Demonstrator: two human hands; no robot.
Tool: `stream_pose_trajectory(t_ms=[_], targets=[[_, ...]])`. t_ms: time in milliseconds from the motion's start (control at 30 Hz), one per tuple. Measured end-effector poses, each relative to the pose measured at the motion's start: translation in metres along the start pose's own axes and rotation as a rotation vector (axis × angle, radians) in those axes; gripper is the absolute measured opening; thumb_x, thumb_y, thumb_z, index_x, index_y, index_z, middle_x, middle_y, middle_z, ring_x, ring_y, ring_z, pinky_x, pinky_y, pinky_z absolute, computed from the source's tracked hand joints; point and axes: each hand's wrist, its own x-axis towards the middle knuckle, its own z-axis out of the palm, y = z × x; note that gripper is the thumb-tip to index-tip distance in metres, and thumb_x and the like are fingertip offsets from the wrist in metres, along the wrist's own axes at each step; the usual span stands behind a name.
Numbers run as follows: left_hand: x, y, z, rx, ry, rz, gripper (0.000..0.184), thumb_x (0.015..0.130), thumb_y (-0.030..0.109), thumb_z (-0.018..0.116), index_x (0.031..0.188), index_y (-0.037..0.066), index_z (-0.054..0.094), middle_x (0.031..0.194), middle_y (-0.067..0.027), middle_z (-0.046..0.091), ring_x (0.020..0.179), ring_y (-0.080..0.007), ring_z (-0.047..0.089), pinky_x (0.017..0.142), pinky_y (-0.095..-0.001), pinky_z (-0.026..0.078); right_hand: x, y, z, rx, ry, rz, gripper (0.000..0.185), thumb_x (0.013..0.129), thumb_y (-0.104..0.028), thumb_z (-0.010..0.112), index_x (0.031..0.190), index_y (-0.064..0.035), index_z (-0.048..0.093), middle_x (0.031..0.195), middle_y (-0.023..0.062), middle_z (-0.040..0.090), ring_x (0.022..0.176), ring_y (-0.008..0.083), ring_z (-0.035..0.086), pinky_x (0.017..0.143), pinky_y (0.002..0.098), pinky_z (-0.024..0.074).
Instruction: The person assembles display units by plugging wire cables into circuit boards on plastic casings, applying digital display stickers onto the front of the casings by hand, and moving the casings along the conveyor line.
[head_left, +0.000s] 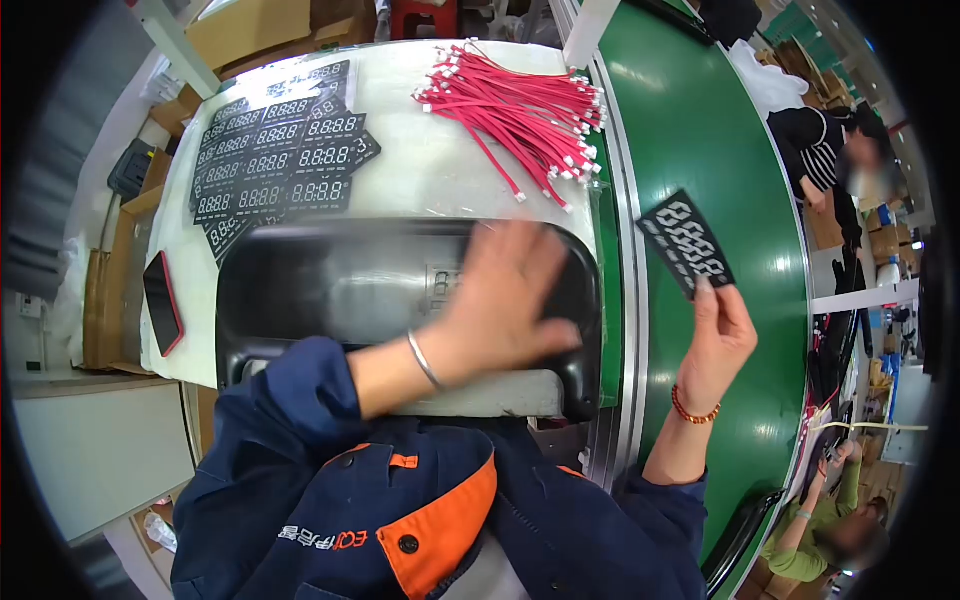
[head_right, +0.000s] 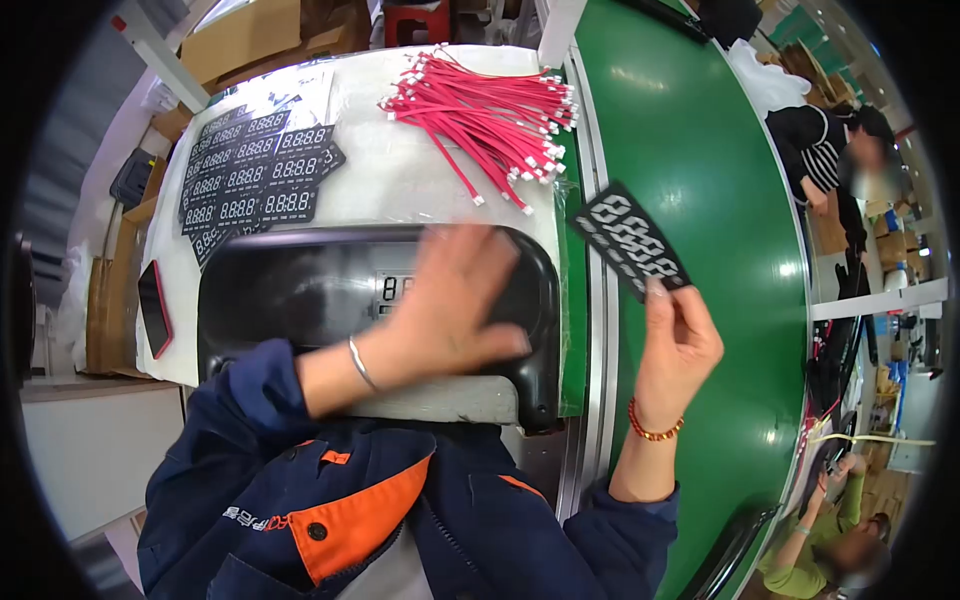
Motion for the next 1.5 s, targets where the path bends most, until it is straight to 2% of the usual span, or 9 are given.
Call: stream_pose_trajectory(t_ms=[133, 333, 900, 1033, 1100, 1167, 1233, 1367, 1500], targets=[[-0.029, 0.046, 0.001, -0.549, -0.546, 0.854, 0.044, 0.083, 0.035, 0.067, 0.114, 0.004, 0.061, 0.122, -0.0175, 0.059, 0.121, -0.0355, 0.052, 0.104, -0.0495, 0.041, -0.001, -0.012, 0.028, -0.011, -0.133, 0.039, 0.02, 0.091, -0.002, 0.069, 0.076, 0.0031, 0.057, 0.073, -0.0037, 0.05, 0.067, 0.0033, 0.039, 0.058, 0.0205, 0.0306], [-0.01, -0.038, -0.103, -0.469, 0.069, -0.311, 0.01, 0.082, 0.016, 0.074, 0.078, 0.008, 0.069, 0.076, -0.0057, 0.061, 0.072, -0.0242, 0.054, 0.067, -0.0352, 0.045, -0.008, -0.024, 0.053, 0.031, -0.336, -0.03, 0.024, 0.087, -0.001, 0.073, 0.074, 0.0044, 0.053, 0.068, -0.0005, 0.047, 0.063, 0.0061, 0.039, 0.056, 0.0225, 0.0308], [-0.044, -0.053, -0.103, -0.573, 0.213, -0.31, 0.006, 0.08, 0.009, 0.074, 0.078, 0.007, 0.069, 0.077, -0.0022, 0.062, 0.082, -0.0199, 0.051, 0.073, -0.0326, 0.042, -0.021, -0.057, 0.108, 0.245, -0.288, 0.141, 0.033, 0.081, 0.0, 0.076, 0.113, 0.0048, 0.067, 0.089, 0.0083, 0.071, 0.079, 0.0147, 0.066, 0.073, 0.0243, 0.0516], [-0.052, -0.059, -0.104, -0.539, 0.082, -0.372, 0.015, 0.081, 0.011, 0.073, 0.094, 0.005, 0.068, 0.09, -0.0073, 0.064, 0.091, -0.0241, 0.053, 0.079, -0.0344, 0.043, -0.015, -0.037, 0.091, 0.119, -0.635, 0.059, 0.029, 0.086, 0.002, 0.071, 0.115, 0.0034, 0.066, 0.092, 0.006, 0.069, 0.083, 0.012, 0.063, 0.077, 0.0237, 0.051], [-0.052, -0.065, -0.097, -0.397, 0.27, -0.437, 0.032, 0.083, 0.016, 0.073, 0.109, 0.003, 0.063, 0.103, -0.0121, 0.063, 0.099, -0.028, 0.054, 0.087, -0.0371, 0.044, -0.013, -0.04, 0.097, -0.197, -0.383, -0.353, 0.026, 0.087, 0.005, 0.068, 0.114, 0.0037, 0.067, 0.089, 0.0048, 0.068, 0.08, 0.0086, 0.061, 0.072, 0.0225, 0.0502], [-0.054, -0.061, -0.086, -0.318, 0.353, -0.474, 0.04, 0.083, 0.019, 0.073, 0.117, 0.002, 0.061, 0.109, -0.0145, 0.062, 0.104, -0.03, 0.054, 0.09, -0.0385, 0.044, -0.005, -0.035, 0.101, -0.06, -0.365, -0.201, 0.023, 0.087, 0.005, 0.069, 0.11, 0.0033, 0.069, 0.088, 0.0041, 0.069, 0.079, 0.0075, 0.062, 0.07, 0.0216, 0.0503], [-0.059, -0.045, -0.067, 0.034, -0.02, -0.226, 0.06, 0.084, 0.029, 0.072, 0.131, 0.0, 0.05, 0.124, -0.0208, 0.056, 0.122, -0.0349, 0.049, 0.103, -0.0432, 0.041, 0.006, -0.027, 0.102, 0.186, -0.297, 0.084, 0.017, 0.086, 0.006, 0.07, 0.103, 0.0023, 0.072, 0.087, 0.0026, 0.071, 0.075, 0.0054, 0.062, 0.067, 0.0197, 0.0505], [-0.099, -0.003, -0.059, -0.649, -0.805, 0.62, 0.053, 0.079, 0.029, 0.076, 0.124, 0.004, 0.061, 0.126, -0.0169, 0.06, 0.12, -0.0338, 0.057, 0.106, -0.0441, 0.043, 0.004, 0.016, 0.104, 0.124, -0.66, 0.198, 0.018, 0.087, 0.004, 0.07, 0.105, 0.0019, 0.071, 0.086, 0.0028, 0.071, 0.074, 0.0054, 0.062, 0.065, 0.0195, 0.0515], [-0.112, -0.05, -0.082, -0.452, -0.171, 0.035, 0.059, 0.079, 0.039, 0.077, 0.124, 0.004, 0.061, 0.13, -0.0156, 0.059, 0.124, -0.0357, 0.054, 0.107, -0.0448, 0.042, 0.0, 0.021, 0.101, 0.185, -0.741, 0.259, 0.018, 0.087, 0.002, 0.071, 0.105, 0.0017, 0.071, 0.088, 0.0038, 0.071, 0.074, 0.0058, 0.063, 0.066, 0.0198, 0.0527]])
